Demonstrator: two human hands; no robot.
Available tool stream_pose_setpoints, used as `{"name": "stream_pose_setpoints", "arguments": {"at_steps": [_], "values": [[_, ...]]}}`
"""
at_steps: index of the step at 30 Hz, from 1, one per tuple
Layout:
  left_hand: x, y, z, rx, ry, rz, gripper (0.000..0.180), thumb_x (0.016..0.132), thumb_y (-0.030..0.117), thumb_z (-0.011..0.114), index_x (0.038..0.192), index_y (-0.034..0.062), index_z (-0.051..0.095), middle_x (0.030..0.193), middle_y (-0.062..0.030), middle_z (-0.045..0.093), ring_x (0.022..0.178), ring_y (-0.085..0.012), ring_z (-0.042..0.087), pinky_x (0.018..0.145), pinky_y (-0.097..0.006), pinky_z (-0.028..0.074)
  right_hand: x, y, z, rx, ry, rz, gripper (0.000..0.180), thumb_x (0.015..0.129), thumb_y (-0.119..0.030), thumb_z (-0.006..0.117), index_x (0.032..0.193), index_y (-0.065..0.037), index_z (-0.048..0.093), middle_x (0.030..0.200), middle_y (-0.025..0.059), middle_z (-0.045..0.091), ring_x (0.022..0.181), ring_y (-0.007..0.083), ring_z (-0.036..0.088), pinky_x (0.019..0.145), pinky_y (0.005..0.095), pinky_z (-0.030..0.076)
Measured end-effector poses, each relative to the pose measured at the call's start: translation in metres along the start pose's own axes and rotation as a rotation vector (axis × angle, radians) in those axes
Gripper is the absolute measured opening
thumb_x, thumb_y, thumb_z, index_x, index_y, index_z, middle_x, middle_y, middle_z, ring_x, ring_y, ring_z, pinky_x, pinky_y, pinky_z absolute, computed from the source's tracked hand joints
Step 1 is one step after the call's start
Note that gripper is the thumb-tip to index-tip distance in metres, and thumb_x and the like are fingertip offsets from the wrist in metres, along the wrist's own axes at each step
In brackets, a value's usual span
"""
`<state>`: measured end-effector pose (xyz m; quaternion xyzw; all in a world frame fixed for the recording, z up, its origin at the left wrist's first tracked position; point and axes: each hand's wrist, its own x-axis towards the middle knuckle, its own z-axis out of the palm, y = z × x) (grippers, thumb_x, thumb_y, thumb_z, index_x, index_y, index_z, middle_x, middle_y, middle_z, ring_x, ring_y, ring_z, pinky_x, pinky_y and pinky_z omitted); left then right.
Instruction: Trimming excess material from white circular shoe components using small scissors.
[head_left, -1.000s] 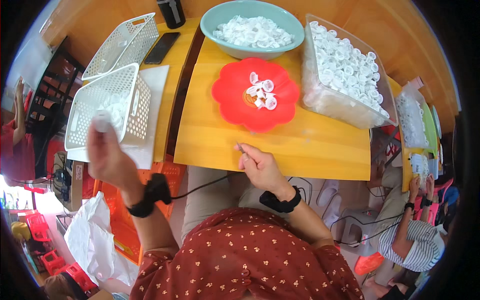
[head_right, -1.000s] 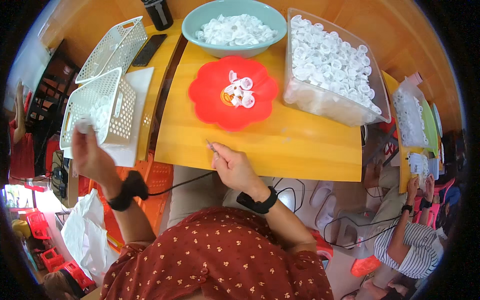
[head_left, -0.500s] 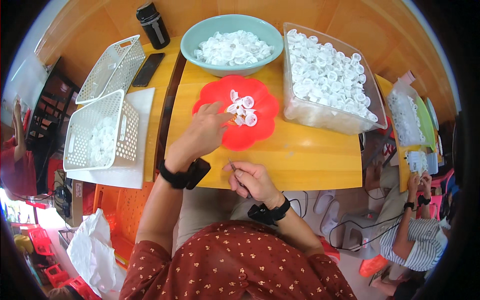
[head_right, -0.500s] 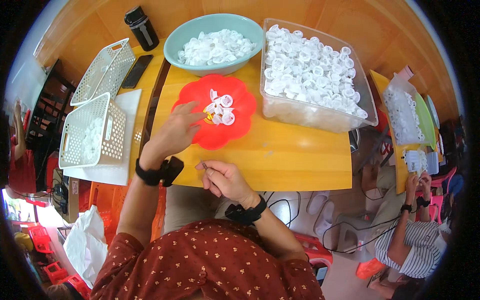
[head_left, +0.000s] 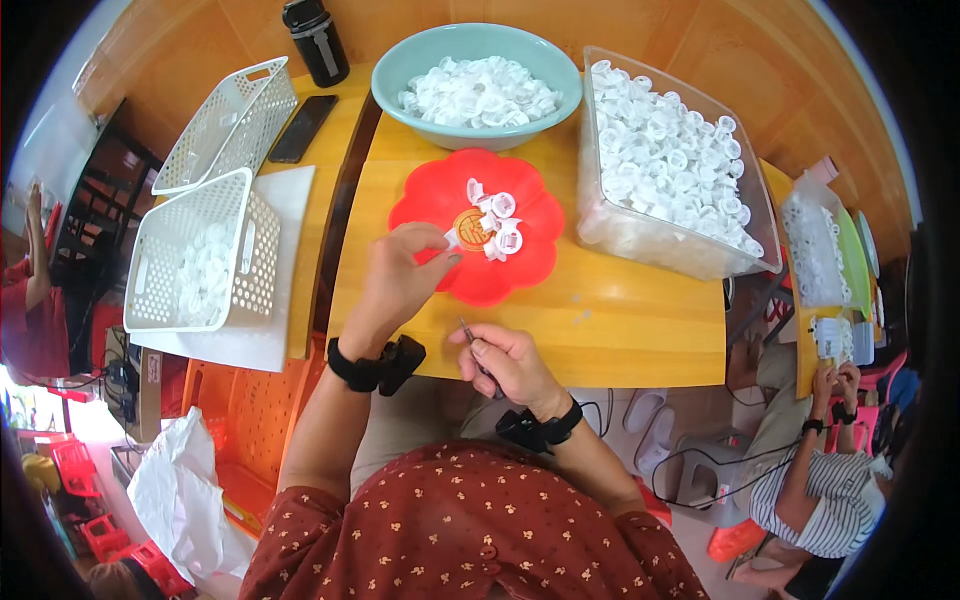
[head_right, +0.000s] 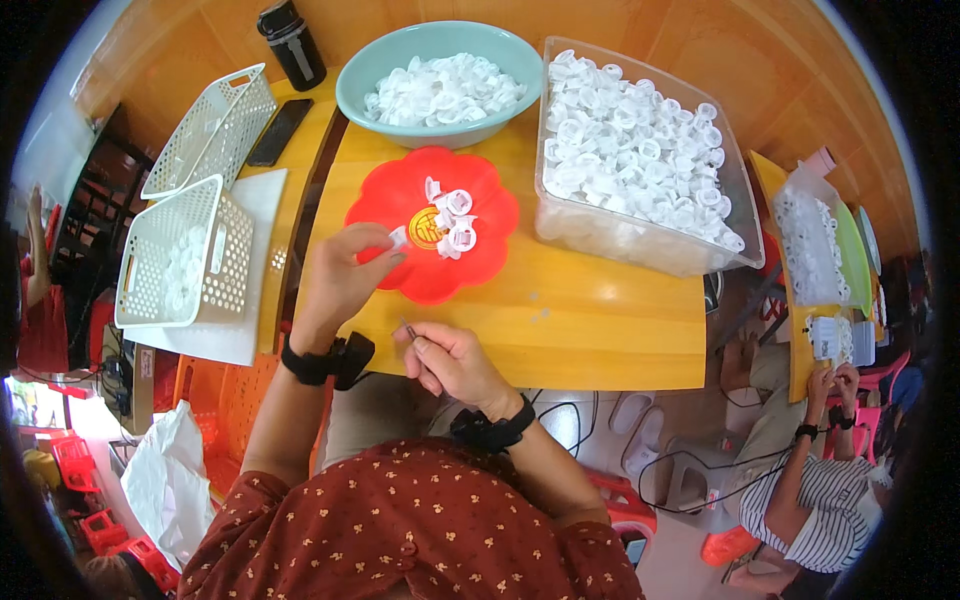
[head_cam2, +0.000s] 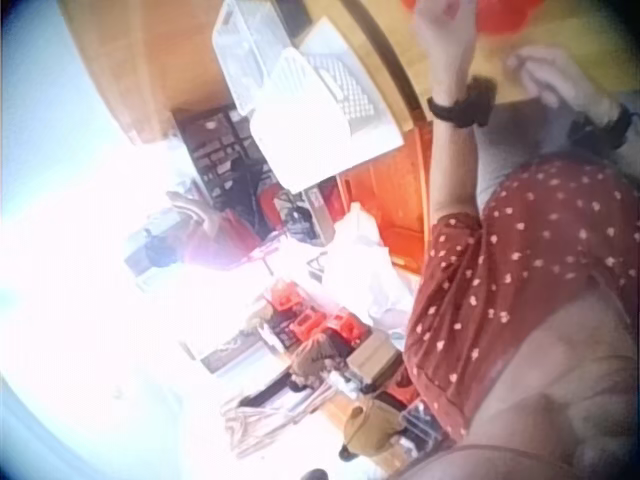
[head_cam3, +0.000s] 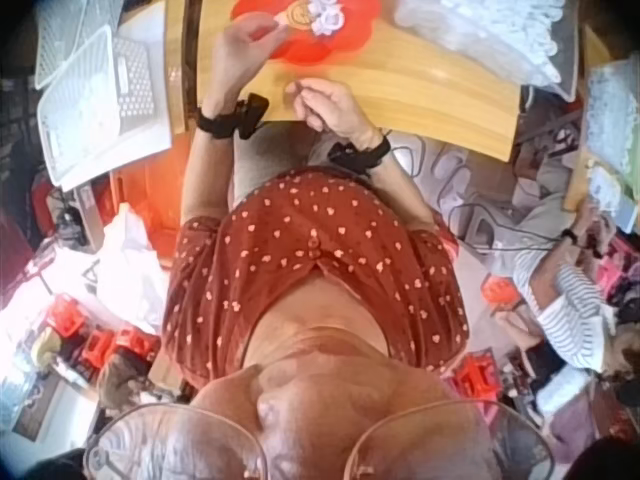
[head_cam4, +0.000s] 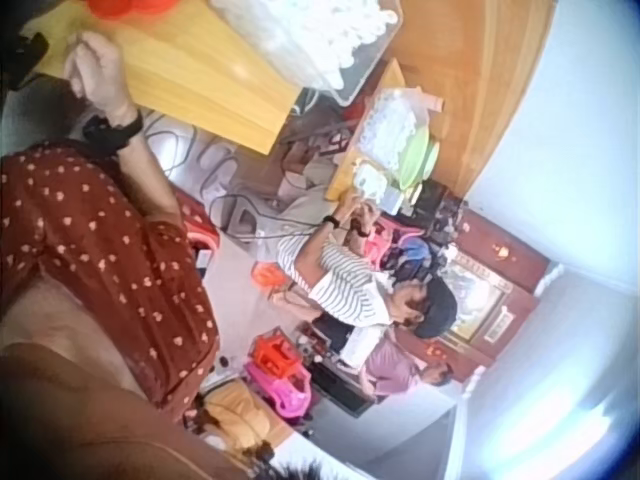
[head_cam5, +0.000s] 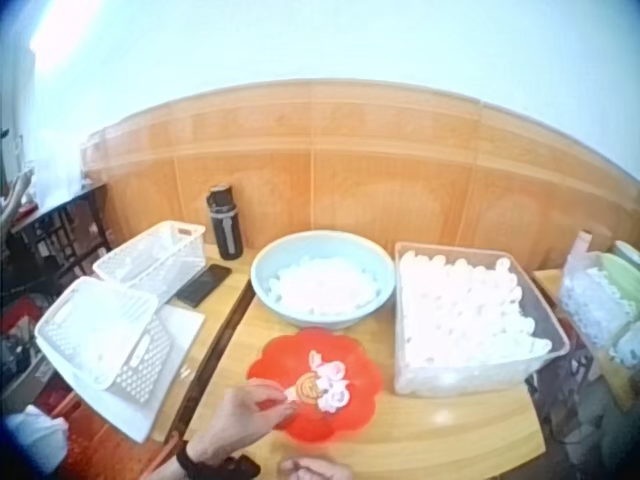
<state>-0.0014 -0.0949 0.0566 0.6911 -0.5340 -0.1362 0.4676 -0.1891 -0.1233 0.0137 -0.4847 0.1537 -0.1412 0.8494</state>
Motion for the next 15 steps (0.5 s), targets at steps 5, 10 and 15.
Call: {"name": "stream_pose_setpoints", "arguments": {"at_steps": [5, 10, 15], "values": [[-0.041, -0.008, -0.014, -0.259, 0.121, -0.065, 0.020, 0.069, -0.001, 0.071, 0.087, -0.0001, 0.062, 0.083, -0.0087, 0.064, 0.076, -0.0156, 0.058, 0.073, -0.028, 0.046, 0.002, -0.001, 0.002, -0.027, 0.015, -0.001, 0.022, 0.093, -0.009, 0.041, 0.107, 0.002, 0.054, 0.070, 0.0041, 0.054, 0.047, 0.0045, 0.041, 0.045, 0.0172, 0.035], [-0.068, 0.002, -0.026, -0.400, 0.144, -0.034, 0.024, 0.070, -0.009, 0.066, 0.092, -0.0002, 0.061, 0.089, -0.0111, 0.063, 0.080, -0.0185, 0.058, 0.072, -0.028, 0.046, 0.010, -0.015, 0.024, -0.006, 0.085, 0.038, 0.018, 0.092, -0.016, 0.047, 0.087, 0.001, 0.053, 0.065, 0.0028, 0.051, 0.044, 0.0033, 0.038, 0.040, 0.0175, 0.031], [-0.080, 0.001, -0.037, -0.253, 0.052, 0.230, 0.026, 0.069, -0.014, 0.062, 0.093, -0.0029, 0.061, 0.093, -0.0152, 0.062, 0.086, -0.0250, 0.060, 0.075, -0.029, 0.048, 0.028, -0.027, 0.048, 0.179, 0.133, 0.136, 0.019, 0.091, -0.019, 0.048, 0.084, -0.002, 0.052, 0.063, 0.0035, 0.050, 0.042, 0.0042, 0.037, 0.037, 0.0194, 0.030]]}}
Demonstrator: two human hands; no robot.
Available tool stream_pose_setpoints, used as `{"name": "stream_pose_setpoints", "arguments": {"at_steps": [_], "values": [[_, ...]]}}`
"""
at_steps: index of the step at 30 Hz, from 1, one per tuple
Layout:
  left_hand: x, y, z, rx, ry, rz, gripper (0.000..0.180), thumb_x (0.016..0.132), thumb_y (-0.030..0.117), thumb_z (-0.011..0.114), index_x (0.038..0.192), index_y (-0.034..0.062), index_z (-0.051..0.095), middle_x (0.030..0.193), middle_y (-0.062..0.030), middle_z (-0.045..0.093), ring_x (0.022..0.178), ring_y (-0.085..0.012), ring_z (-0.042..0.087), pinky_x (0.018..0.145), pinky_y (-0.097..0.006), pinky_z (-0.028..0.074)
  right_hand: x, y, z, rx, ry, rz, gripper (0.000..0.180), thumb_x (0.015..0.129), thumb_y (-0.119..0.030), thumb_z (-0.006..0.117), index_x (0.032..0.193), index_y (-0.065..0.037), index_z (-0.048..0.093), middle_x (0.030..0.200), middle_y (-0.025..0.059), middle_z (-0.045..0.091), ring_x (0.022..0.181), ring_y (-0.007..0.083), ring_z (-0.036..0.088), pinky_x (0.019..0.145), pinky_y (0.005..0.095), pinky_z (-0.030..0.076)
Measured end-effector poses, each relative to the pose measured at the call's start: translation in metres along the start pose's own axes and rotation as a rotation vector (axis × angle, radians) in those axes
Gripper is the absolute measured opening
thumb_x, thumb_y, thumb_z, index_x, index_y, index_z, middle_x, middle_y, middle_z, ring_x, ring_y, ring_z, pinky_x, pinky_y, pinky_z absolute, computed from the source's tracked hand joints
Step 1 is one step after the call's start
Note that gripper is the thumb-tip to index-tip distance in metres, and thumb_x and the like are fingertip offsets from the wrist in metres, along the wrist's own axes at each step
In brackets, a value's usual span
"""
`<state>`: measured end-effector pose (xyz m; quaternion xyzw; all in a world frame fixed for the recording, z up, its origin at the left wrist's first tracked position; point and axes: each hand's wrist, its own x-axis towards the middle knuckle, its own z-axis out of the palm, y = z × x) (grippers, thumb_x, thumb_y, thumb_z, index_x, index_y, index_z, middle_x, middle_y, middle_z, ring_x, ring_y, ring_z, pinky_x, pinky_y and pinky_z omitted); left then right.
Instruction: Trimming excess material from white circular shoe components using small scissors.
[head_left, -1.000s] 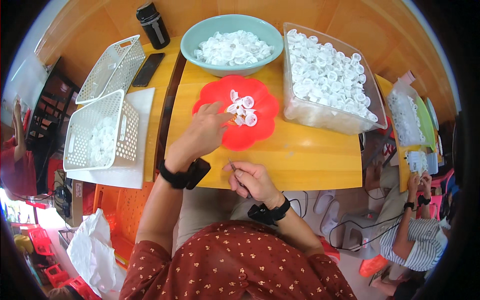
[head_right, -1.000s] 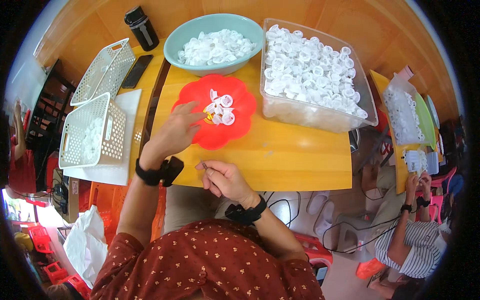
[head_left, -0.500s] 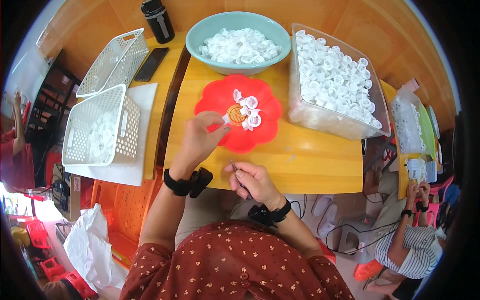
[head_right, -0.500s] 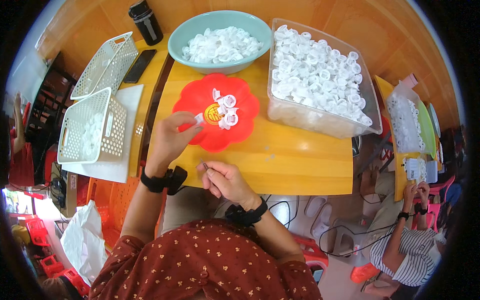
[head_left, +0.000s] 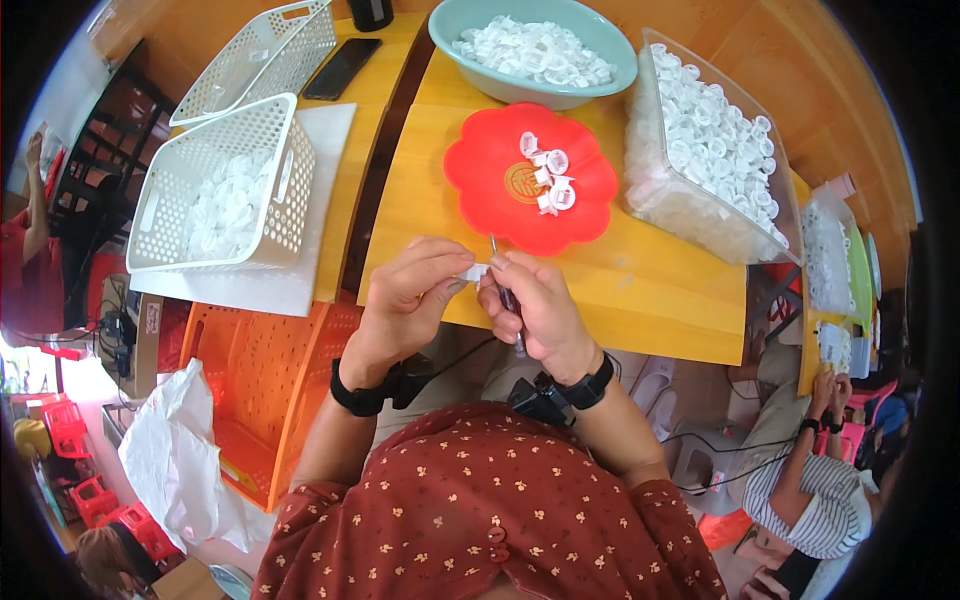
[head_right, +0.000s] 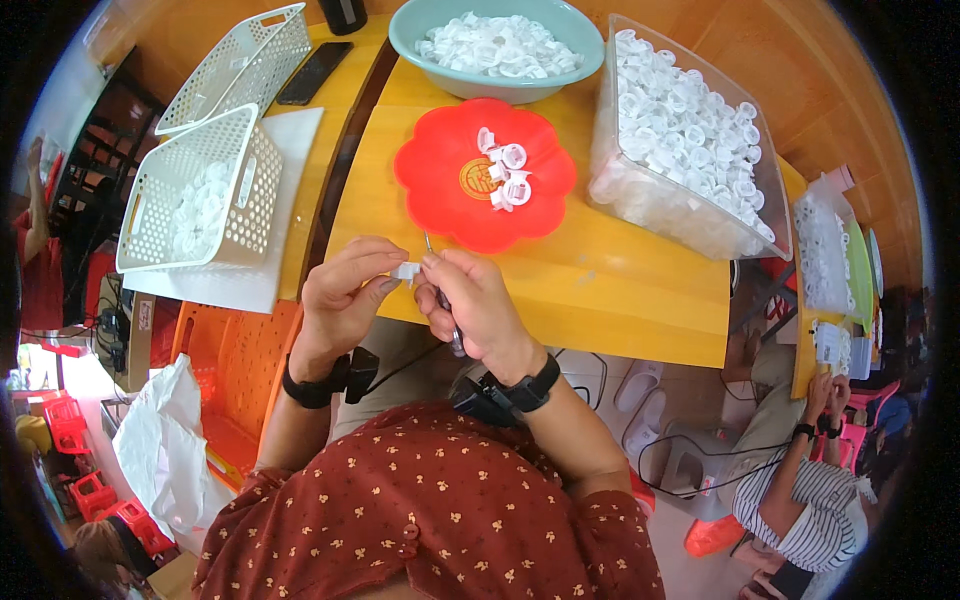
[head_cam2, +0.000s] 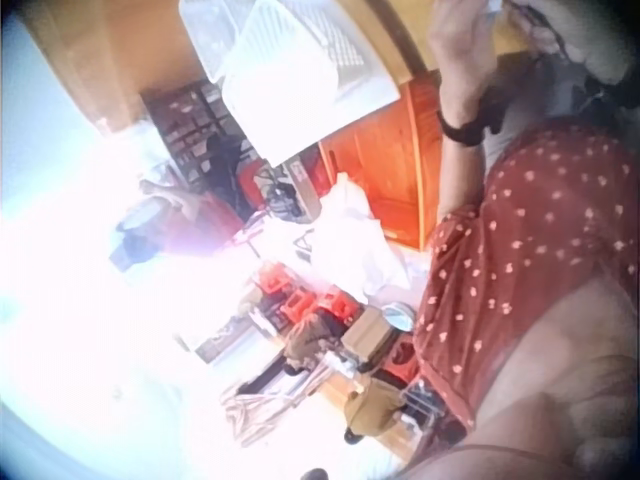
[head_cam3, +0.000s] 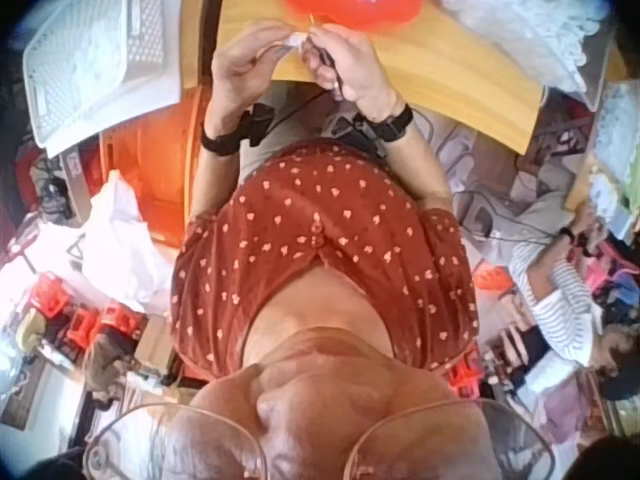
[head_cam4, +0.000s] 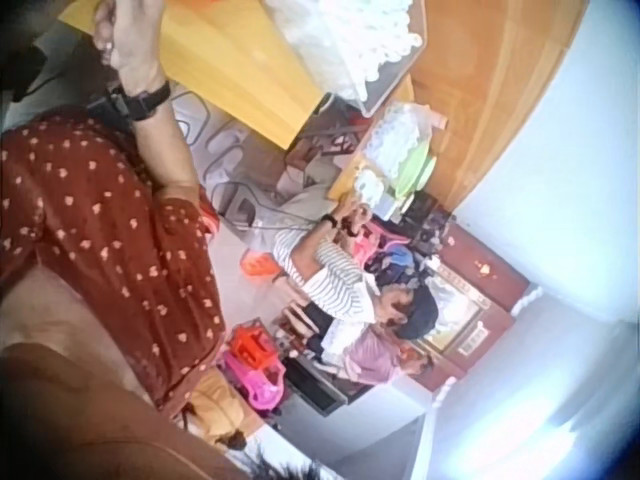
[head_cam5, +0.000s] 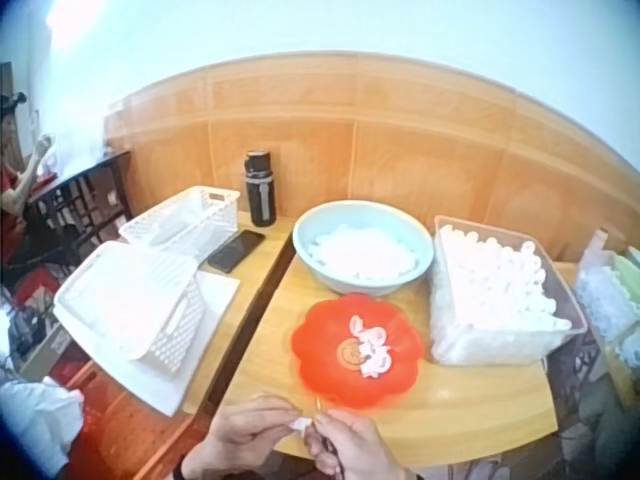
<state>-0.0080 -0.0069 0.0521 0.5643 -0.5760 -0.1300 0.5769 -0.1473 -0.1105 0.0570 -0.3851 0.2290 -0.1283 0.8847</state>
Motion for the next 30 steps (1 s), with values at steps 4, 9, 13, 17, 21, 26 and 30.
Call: {"name": "stream_pose_setpoints", "arguments": {"at_steps": [4, 9, 13, 17, 21, 26, 30], "values": [[-0.007, -0.004, -0.008, 0.027, 0.005, 0.016, 0.026, 0.069, -0.014, 0.062, 0.092, -0.0021, 0.061, 0.094, -0.0163, 0.062, 0.088, -0.0261, 0.060, 0.075, -0.030, 0.048, 0.007, 0.004, -0.001, 0.090, -0.043, 0.126, 0.016, 0.089, -0.018, 0.051, 0.086, -0.002, 0.053, 0.063, 0.0036, 0.050, 0.042, 0.0043, 0.038, 0.037, 0.0192, 0.031], [-0.017, -0.018, -0.009, -0.066, 0.041, 0.019, 0.024, 0.076, -0.012, 0.058, 0.097, -0.0023, 0.061, 0.105, -0.0160, 0.061, 0.096, -0.0244, 0.059, 0.079, -0.030, 0.048, 0.014, 0.009, 0.005, 0.090, -0.025, 0.161, 0.009, 0.084, -0.010, 0.054, 0.087, -0.001, 0.054, 0.063, 0.0030, 0.050, 0.043, 0.0037, 0.038, 0.037, 0.0193, 0.031], [-0.026, -0.024, 0.000, -0.455, 0.200, -0.256, 0.027, 0.081, -0.007, 0.055, 0.108, -0.0043, 0.058, 0.110, -0.0149, 0.060, 0.100, -0.0211, 0.057, 0.081, -0.030, 0.048, 0.018, 0.014, 0.009, -0.125, 0.067, 0.028, 0.006, 0.083, -0.007, 0.054, 0.084, -0.001, 0.054, 0.063, 0.0020, 0.051, 0.044, 0.0034, 0.039, 0.037, 0.0198, 0.031], [-0.029, -0.030, -0.004, -0.536, 0.066, -0.550, 0.032, 0.084, 0.000, 0.057, 0.115, -0.0068, 0.053, 0.107, -0.0119, 0.061, 0.098, -0.0170, 0.057, 0.082, -0.028, 0.048, 0.022, 0.021, 0.008, -0.358, 0.126, -0.104, 0.005, 0.083, -0.007, 0.055, 0.081, -0.002, 0.055, 0.062, -0.0020, 0.050, 0.048, 0.0021, 0.040, 0.041, 0.0200, 0.032], [-0.023, -0.031, 0.000, -0.583, 0.078, -0.566, 0.031, 0.085, 0.002, 0.059, 0.114, -0.0071, 0.054, 0.103, -0.0104, 0.062, 0.094, -0.0145, 0.058, 0.082, -0.026, 0.048, 0.025, 0.023, 0.002, -0.527, 0.140, -0.165, 0.006, 0.083, -0.007, 0.056, 0.081, -0.001, 0.057, 0.064, -0.0045, 0.048, 0.057, 0.0014, 0.039, 0.048, 0.0202, 0.034], [-0.028, -0.042, 0.000, -0.612, 0.082, -0.530, 0.029, 0.084, -0.001, 0.059, 0.112, -0.0069, 0.055, 0.102, -0.0114, 0.063, 0.093, -0.0145, 0.059, 0.083, -0.027, 0.048, 0.029, 0.027, 0.002, -0.652, 0.137, -0.223, 0.009, 0.082, -0.007, 0.057, 0.084, 0.001, 0.058, 0.066, -0.0046, 0.048, 0.061, 0.0032, 0.041, 0.051, 0.0218, 0.036], [-0.030, -0.043, 0.003, -0.622, 0.118, -0.492, 0.026, 0.083, -0.003, 0.058, 0.109, -0.0068, 0.056, 0.102, -0.0119, 0.063, 0.092, -0.0149, 0.059, 0.083, -0.027, 0.048, 0.032, 0.030, 0.000, -0.761, 0.131, -0.319, 0.010, 0.081, -0.008, 0.059, 0.084, 0.002, 0.057, 0.066, -0.0021, 0.048, 0.060, 0.0048, 0.041, 0.052, 0.0232, 0.037]]}}
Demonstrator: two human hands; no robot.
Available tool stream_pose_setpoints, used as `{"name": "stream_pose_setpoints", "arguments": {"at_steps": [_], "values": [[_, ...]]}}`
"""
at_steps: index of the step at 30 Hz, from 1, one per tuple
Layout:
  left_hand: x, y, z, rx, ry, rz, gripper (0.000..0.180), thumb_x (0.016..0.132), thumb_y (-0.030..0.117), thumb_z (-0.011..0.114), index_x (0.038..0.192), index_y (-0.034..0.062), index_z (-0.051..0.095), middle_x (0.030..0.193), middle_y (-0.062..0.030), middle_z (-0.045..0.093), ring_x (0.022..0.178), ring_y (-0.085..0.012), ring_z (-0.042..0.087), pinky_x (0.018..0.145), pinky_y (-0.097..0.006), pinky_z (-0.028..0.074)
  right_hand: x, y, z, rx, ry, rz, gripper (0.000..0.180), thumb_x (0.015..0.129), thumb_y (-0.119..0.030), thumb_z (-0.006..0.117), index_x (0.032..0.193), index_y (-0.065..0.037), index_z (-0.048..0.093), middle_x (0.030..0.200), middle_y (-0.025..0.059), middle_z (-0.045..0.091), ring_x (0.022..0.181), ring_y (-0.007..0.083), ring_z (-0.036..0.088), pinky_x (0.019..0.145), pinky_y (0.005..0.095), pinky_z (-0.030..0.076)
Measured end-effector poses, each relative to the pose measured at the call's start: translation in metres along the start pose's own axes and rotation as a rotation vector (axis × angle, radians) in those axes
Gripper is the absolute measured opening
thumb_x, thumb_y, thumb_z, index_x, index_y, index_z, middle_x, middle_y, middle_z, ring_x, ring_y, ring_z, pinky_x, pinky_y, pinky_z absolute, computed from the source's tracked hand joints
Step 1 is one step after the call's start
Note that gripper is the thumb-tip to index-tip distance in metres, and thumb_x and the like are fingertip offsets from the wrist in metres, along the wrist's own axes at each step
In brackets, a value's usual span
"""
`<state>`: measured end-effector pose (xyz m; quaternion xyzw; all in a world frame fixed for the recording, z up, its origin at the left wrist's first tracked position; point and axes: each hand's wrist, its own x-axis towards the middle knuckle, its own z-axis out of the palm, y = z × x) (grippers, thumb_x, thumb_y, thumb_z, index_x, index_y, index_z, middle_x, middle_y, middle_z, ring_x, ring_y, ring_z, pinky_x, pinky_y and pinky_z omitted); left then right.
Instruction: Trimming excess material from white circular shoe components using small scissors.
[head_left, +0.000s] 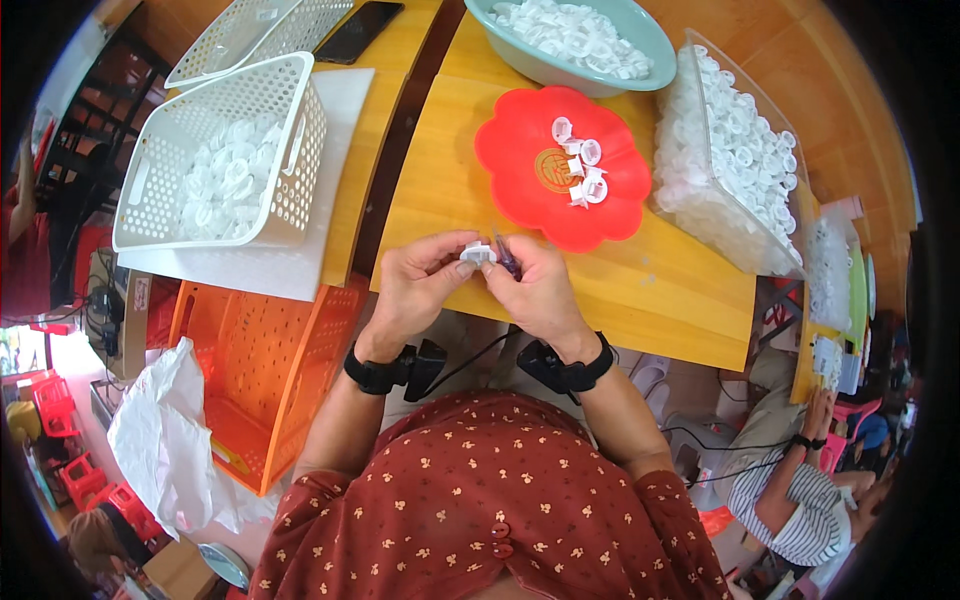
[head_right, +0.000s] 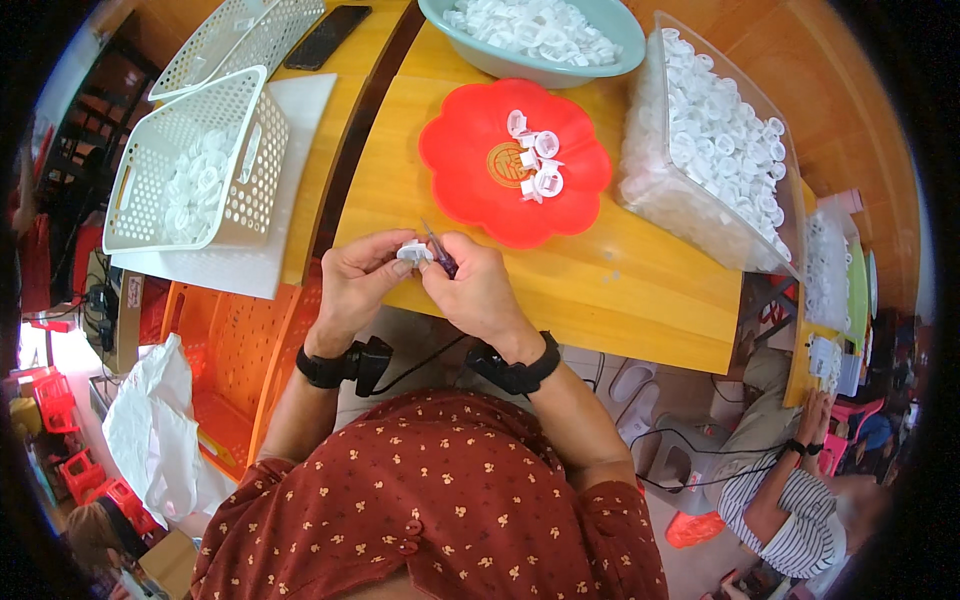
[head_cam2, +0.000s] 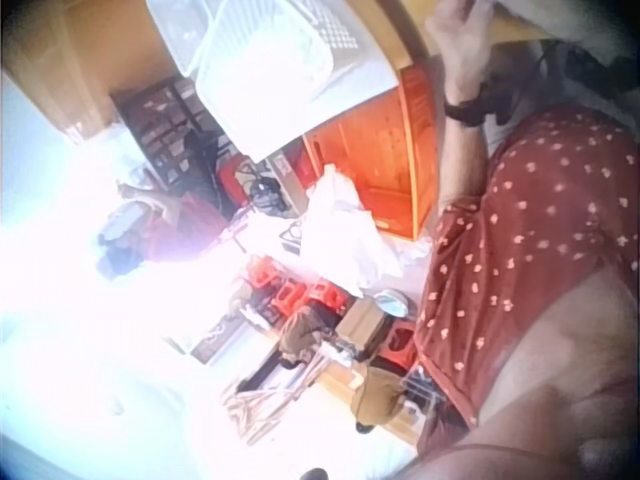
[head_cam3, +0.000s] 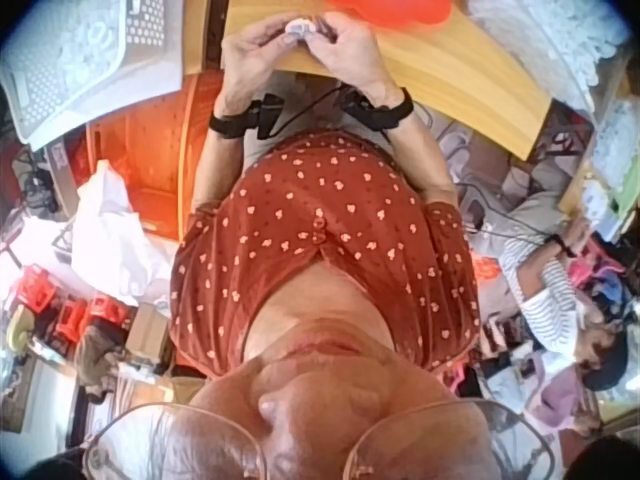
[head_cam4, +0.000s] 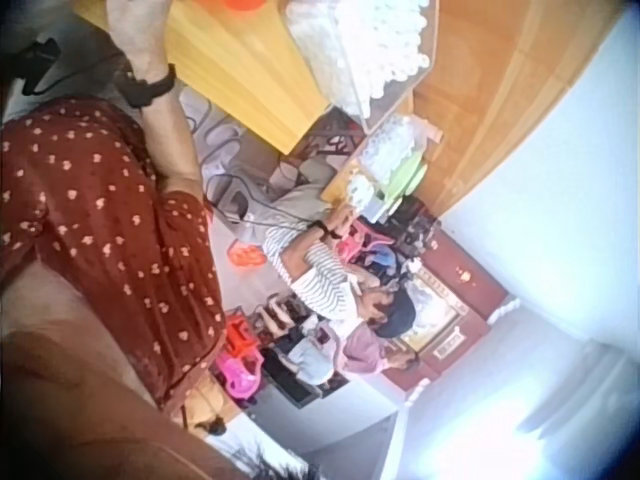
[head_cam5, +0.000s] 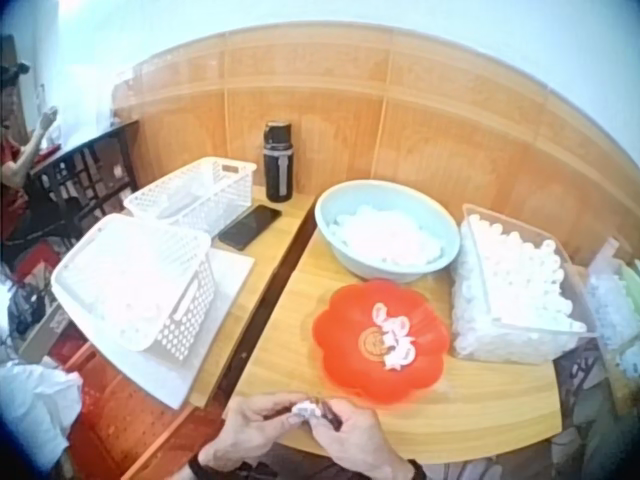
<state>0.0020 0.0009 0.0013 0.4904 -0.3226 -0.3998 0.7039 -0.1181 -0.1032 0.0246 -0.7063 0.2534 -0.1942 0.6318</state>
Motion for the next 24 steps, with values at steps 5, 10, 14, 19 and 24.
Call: {"name": "stream_pose_setpoints", "arguments": {"at_steps": [5, 10, 14, 19, 24], "values": [[0.003, -0.009, -0.001, -0.024, 0.058, 0.015, 0.028, 0.083, -0.004, 0.058, 0.111, -0.0066, 0.055, 0.103, -0.0124, 0.062, 0.093, -0.0164, 0.060, 0.083, -0.028, 0.049, 0.001, 0.011, 0.002, -0.099, 0.030, -0.016, 0.013, 0.081, -0.008, 0.059, 0.089, 0.003, 0.058, 0.064, 0.0029, 0.048, 0.059, 0.0063, 0.042, 0.052, 0.0239, 0.038], [0.008, -0.009, -0.002, -0.126, 0.100, -0.001, 0.034, 0.082, -0.004, 0.059, 0.115, -0.0060, 0.052, 0.105, -0.0126, 0.061, 0.095, -0.0176, 0.059, 0.083, -0.028, 0.049, -0.013, 0.001, -0.003, -0.133, 0.042, -0.107, 0.024, 0.083, -0.006, 0.054, 0.105, 0.004, 0.057, 0.068, 0.0121, 0.055, 0.057, 0.0154, 0.051, 0.054, 0.0283, 0.042], [0.006, -0.012, -0.005, -0.159, 0.066, 0.021, 0.036, 0.081, -0.004, 0.061, 0.116, -0.0059, 0.053, 0.108, -0.0160, 0.061, 0.098, -0.0193, 0.059, 0.088, -0.031, 0.047, -0.024, 0.002, -0.003, -0.299, -0.003, -0.181, 0.032, 0.083, -0.004, 0.051, 0.113, 0.005, 0.052, 0.077, 0.0218, 0.059, 0.066, 0.0322, 0.059, 0.061, 0.0359, 0.047], [0.005, -0.008, -0.005, -0.079, 0.046, 0.009, 0.033, 0.081, -0.003, 0.060, 0.114, -0.0060, 0.054, 0.107, -0.0137, 0.061, 0.097, -0.0177, 0.059, 0.086, -0.030, 0.048, -0.021, -0.011, -0.004, -0.435, -0.087, -0.168, 0.037, 0.082, -0.002, 0.049, 0.118, 0.005, 0.048, 0.081, 0.0234, 0.059, 0.071, 0.0372, 0.059, 0.064, 0.0405, 0.047], [0.005, -0.008, -0.005, -0.040, 0.050, -0.017, 0.031, 0.083, -0.001, 0.059, 0.113, -0.0052, 0.055, 0.105, -0.0120, 0.062, 0.093, -0.0156, 0.060, 0.082, -0.027, 0.049, -0.018, -0.006, -0.006, -0.422, -0.114, -0.181, 0.039, 0.081, -0.001, 0.047, 0.119, 0.005, 0.047, 0.083, 0.0242, 0.059, 0.073, 0.0382, 0.059, 0.065, 0.0425, 0.046]]}}
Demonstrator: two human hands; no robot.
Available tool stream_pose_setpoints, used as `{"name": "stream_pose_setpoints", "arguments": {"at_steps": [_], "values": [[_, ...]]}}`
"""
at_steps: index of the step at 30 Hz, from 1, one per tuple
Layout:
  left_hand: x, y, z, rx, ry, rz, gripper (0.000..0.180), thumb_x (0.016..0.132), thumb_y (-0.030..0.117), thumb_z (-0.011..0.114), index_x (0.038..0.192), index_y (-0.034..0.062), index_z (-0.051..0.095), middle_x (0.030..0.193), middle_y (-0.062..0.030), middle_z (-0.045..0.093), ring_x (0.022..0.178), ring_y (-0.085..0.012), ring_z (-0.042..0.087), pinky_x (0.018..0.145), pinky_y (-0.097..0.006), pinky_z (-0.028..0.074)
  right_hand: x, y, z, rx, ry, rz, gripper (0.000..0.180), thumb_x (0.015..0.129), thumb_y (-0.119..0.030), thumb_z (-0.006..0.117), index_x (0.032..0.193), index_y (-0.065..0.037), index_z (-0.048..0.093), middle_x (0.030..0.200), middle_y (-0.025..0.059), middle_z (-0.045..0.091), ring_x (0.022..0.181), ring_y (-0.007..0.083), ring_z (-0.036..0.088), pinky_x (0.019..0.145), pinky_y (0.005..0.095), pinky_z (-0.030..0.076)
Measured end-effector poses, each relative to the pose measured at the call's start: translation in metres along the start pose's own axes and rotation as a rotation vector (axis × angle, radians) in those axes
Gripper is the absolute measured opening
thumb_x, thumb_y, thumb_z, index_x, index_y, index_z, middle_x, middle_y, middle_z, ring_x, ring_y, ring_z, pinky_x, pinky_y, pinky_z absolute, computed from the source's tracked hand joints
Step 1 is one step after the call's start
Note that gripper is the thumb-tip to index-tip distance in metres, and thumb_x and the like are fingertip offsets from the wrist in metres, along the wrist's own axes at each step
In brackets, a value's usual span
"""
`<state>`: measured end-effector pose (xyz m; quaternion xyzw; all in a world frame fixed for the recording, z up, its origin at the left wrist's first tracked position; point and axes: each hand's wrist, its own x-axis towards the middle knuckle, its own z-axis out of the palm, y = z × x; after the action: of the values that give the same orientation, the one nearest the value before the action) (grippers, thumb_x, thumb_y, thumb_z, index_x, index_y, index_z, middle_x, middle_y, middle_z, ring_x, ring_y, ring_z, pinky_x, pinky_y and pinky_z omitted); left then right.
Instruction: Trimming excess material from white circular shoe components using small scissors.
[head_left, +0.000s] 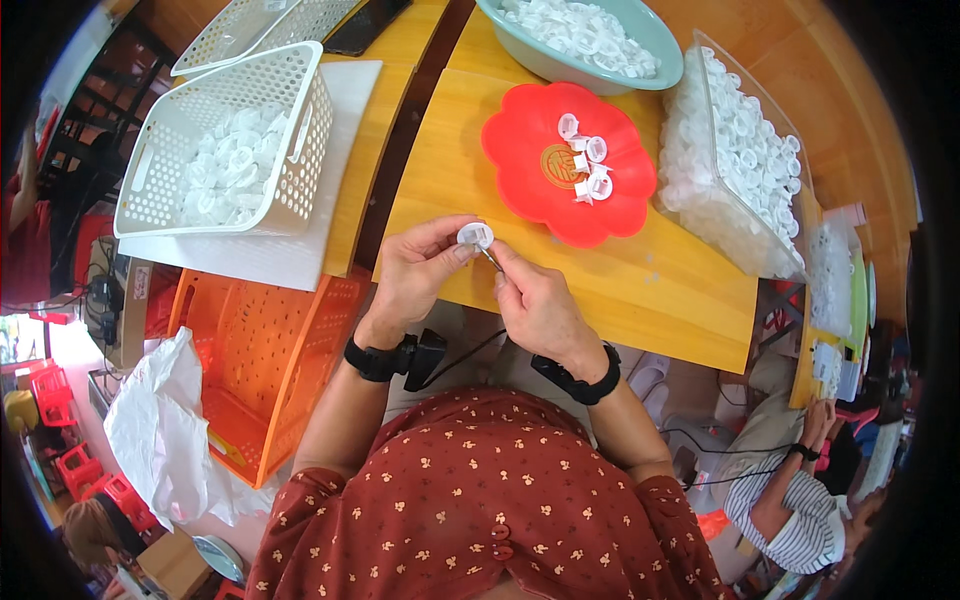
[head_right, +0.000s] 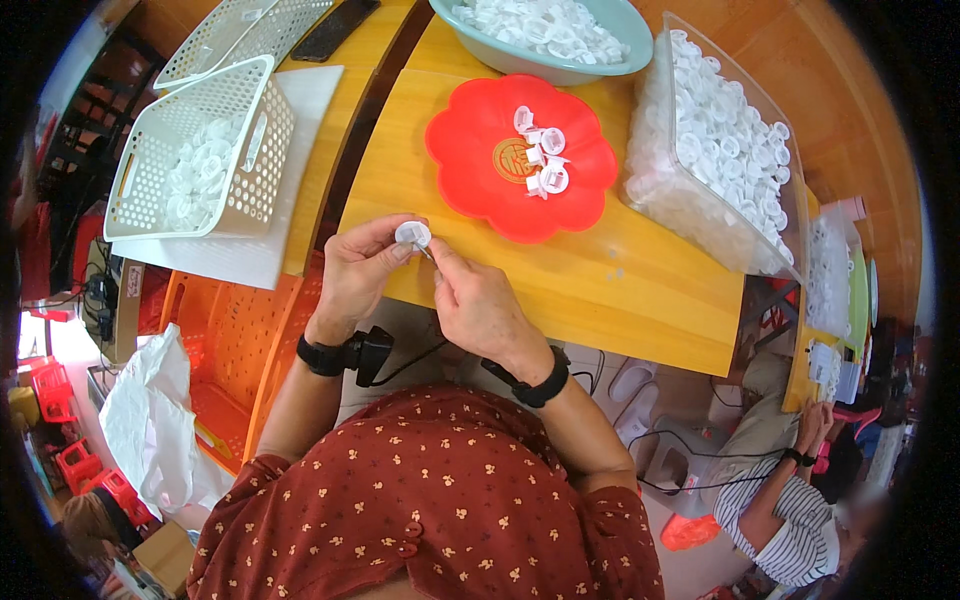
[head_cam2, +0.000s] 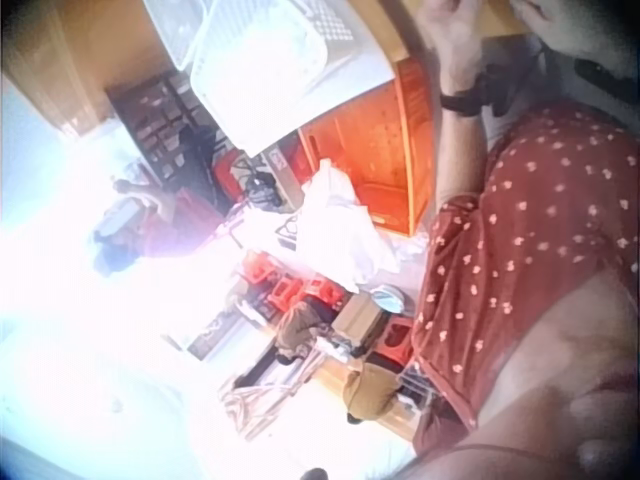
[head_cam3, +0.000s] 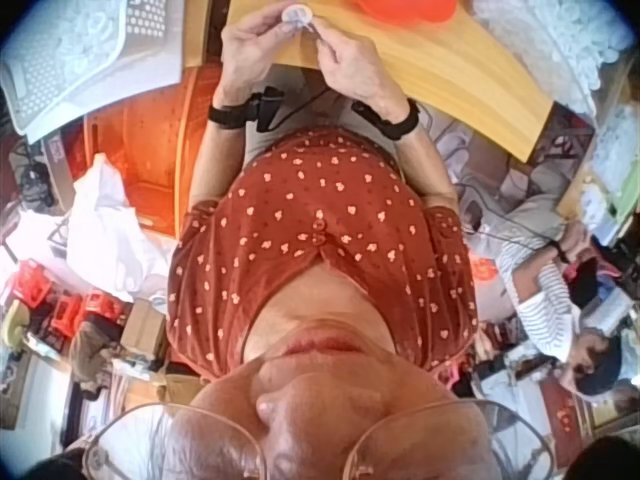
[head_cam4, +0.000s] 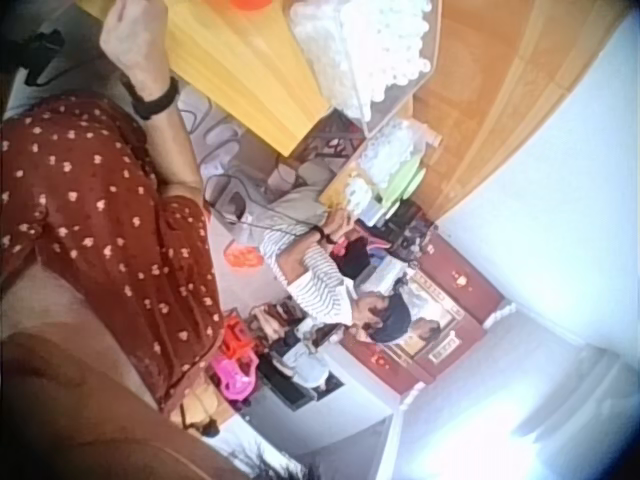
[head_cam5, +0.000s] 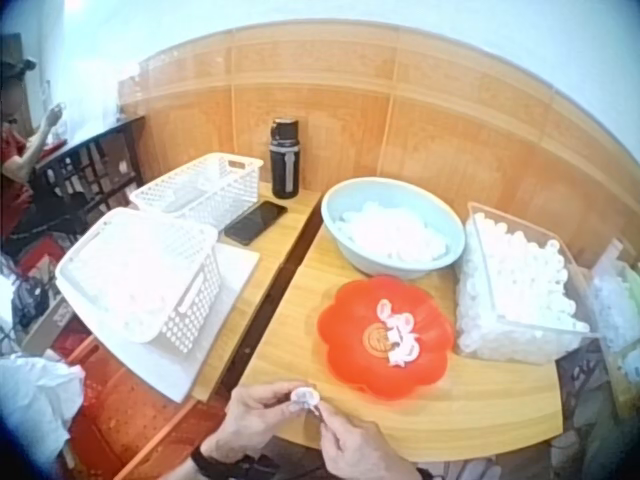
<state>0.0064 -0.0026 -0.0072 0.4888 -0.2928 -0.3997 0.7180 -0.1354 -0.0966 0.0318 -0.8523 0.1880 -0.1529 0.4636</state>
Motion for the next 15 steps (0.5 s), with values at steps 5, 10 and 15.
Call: {"name": "stream_pose_setpoints", "arguments": {"at_steps": [5, 10, 15], "values": [[0.000, 0.001, -0.001, -0.027, 0.007, -0.014, 0.030, 0.083, 0.001, 0.060, 0.112, -0.0047, 0.056, 0.104, -0.0116, 0.062, 0.093, -0.0155, 0.060, 0.080, -0.027, 0.049, 0.001, 0.003, -0.002, 0.104, -0.034, 0.029, 0.040, 0.081, 0.000, 0.046, 0.121, 0.005, 0.046, 0.082, 0.0241, 0.059, 0.071, 0.0369, 0.058, 0.064, 0.0390, 0.047], [0.001, 0.002, -0.003, -0.108, -0.015, -0.009, 0.029, 0.083, 0.001, 0.060, 0.111, -0.0047, 0.056, 0.102, -0.0111, 0.063, 0.087, -0.0148, 0.059, 0.077, -0.027, 0.047, 0.004, 0.004, -0.004, 0.220, -0.092, 0.092, 0.040, 0.083, -0.001, 0.044, 0.124, 0.003, 0.045, 0.071, 0.0181, 0.056, 0.061, 0.0247, 0.057, 0.060, 0.0313, 0.046], [0.002, 0.000, -0.002, -0.143, -0.003, 0.013, 0.028, 0.082, 0.001, 0.060, 0.109, -0.0051, 0.057, 0.097, -0.0094, 0.063, 0.082, -0.0139, 0.057, 0.074, -0.026, 0.045, 0.007, 0.011, 0.000, 0.289, -0.063, 0.098, 0.040, 0.083, -0.001, 0.042, 0.123, 0.004, 0.047, 0.062, 0.0094, 0.049, 0.056, 0.0134, 0.050, 0.056, 0.0276, 0.044]]}}
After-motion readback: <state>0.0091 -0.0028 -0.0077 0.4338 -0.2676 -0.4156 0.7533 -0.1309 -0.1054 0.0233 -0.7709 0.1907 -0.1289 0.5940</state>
